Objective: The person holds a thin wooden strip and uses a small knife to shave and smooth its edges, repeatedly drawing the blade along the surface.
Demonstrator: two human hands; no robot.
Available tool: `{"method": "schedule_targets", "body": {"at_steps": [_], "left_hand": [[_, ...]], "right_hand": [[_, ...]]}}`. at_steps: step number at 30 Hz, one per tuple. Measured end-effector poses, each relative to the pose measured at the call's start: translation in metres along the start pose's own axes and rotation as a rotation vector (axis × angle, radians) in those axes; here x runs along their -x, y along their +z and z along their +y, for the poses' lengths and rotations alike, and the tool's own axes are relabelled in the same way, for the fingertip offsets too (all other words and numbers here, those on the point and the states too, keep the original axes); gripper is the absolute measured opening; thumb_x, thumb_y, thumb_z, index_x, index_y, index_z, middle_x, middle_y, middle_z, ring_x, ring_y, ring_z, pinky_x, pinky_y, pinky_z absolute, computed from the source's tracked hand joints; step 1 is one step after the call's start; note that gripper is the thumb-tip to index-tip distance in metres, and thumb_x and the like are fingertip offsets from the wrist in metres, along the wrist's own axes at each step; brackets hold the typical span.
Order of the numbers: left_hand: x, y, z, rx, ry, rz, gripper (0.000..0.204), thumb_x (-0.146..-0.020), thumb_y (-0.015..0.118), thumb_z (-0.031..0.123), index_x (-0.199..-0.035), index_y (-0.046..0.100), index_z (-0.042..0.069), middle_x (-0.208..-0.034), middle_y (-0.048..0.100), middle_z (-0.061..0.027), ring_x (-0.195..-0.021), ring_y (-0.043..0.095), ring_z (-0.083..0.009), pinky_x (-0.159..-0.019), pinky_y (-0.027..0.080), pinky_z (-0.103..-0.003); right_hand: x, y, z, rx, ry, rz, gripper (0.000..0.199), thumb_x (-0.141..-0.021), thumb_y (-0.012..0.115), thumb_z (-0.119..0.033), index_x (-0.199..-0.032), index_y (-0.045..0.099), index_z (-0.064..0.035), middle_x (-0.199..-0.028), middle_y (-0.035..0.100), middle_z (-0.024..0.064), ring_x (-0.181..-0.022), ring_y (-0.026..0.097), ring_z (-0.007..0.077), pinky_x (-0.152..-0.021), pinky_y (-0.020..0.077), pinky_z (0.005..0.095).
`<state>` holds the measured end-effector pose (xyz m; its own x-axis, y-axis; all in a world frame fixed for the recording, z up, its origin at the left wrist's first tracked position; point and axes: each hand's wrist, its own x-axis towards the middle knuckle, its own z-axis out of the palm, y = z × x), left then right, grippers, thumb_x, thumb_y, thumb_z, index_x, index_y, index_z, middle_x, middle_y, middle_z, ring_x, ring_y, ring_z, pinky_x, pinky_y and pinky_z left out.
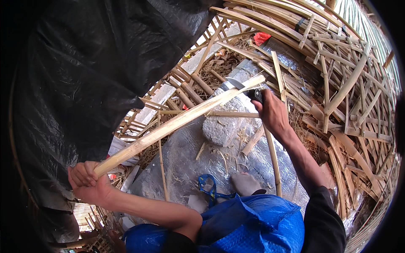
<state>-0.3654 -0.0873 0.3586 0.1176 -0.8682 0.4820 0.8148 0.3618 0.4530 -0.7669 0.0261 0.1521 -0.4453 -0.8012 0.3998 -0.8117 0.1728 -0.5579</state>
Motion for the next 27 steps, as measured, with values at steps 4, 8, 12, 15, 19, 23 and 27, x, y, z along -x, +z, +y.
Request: {"method": "schedule_targets", "body": {"at_steps": [4, 8, 12, 15, 19, 23, 27], "left_hand": [[-0.004, -0.018, 0.005, 0.005, -0.015, 0.11, 0.046, -0.098, 0.038, 0.005, -0.055, 0.025, 0.018, -0.045, 0.019, 0.0029, -0.038, 0.017, -0.0088, -0.041, 0.021, -0.025], [0.001, -0.006, 0.005, 0.042, 0.032, 0.06, 0.046, -0.097, 0.04, 0.005, -0.056, 0.025, 0.019, -0.046, 0.019, 0.0032, -0.037, 0.017, -0.009, -0.041, 0.022, -0.025], [0.014, 0.015, 0.007, 0.06, 0.084, -0.036, 0.049, -0.097, 0.039, 0.006, -0.054, 0.022, 0.02, -0.044, 0.019, 0.0032, -0.037, 0.017, -0.0081, -0.042, 0.024, -0.024], [0.031, 0.041, 0.007, 0.06, 0.088, -0.266, 0.049, -0.096, 0.039, 0.006, -0.052, 0.022, 0.02, -0.043, 0.018, 0.004, -0.038, 0.021, -0.0087, -0.043, 0.027, -0.025], [0.039, 0.076, -0.036, 0.019, 0.132, -0.296, 0.05, -0.098, 0.036, 0.008, -0.052, 0.021, 0.02, -0.043, 0.018, 0.0036, -0.037, 0.019, -0.0086, -0.042, 0.026, -0.024], [0.033, 0.046, 0.021, -0.085, 0.185, -0.298, 0.048, -0.097, 0.035, 0.009, -0.052, 0.022, 0.02, -0.045, 0.018, 0.0024, -0.039, 0.021, -0.0096, -0.043, 0.026, -0.025], [0.031, 0.051, -0.021, -0.091, 0.212, -0.151, 0.05, -0.099, 0.034, 0.009, -0.052, 0.022, 0.019, -0.044, 0.019, 0.0032, -0.039, 0.019, -0.0082, -0.041, 0.024, -0.023]], "right_hand": [[-0.016, -0.026, 0.006, 0.085, -0.082, 0.107, 0.047, -0.094, 0.059, -0.046, -0.097, 0.051, 0.0002, -0.08, 0.06, 0.0168, -0.07, 0.063, 0.0323, -0.06, 0.0506, 0.0432], [-0.028, -0.031, -0.006, 0.111, -0.088, 0.131, 0.047, -0.095, 0.059, -0.047, -0.096, 0.051, -0.0005, -0.078, 0.06, 0.0171, -0.068, 0.063, 0.0334, -0.059, 0.0502, 0.0445], [-0.029, -0.028, -0.016, 0.006, 0.031, 0.11, 0.045, -0.097, 0.057, -0.045, -0.094, 0.049, -0.0004, -0.072, 0.061, 0.0224, -0.061, 0.06, 0.0409, -0.056, 0.0474, 0.0489], [-0.027, -0.019, -0.034, -0.274, 0.196, 0.04, 0.043, -0.101, 0.052, -0.041, -0.092, 0.044, 0.0001, -0.062, 0.057, 0.0267, -0.055, 0.055, 0.047, -0.053, 0.0406, 0.0546], [-0.007, -0.008, -0.081, -0.504, 0.231, -0.087, 0.039, -0.103, 0.048, -0.039, -0.096, 0.043, -0.0006, -0.064, 0.058, 0.028, -0.057, 0.058, 0.0471, -0.053, 0.0437, 0.0536], [-0.006, -0.001, -0.066, -0.318, 0.316, -0.221, 0.042, -0.103, 0.048, -0.041, -0.098, 0.043, 0.0, -0.073, 0.061, 0.0264, -0.058, 0.059, 0.0445, -0.055, 0.0481, 0.0524], [-0.021, 0.003, -0.019, -0.278, 0.284, 0.003, 0.043, -0.103, 0.048, -0.039, -0.09, 0.044, 0.0021, -0.064, 0.059, 0.0225, -0.049, 0.055, 0.0364, -0.047, 0.0398, 0.0488]]}}
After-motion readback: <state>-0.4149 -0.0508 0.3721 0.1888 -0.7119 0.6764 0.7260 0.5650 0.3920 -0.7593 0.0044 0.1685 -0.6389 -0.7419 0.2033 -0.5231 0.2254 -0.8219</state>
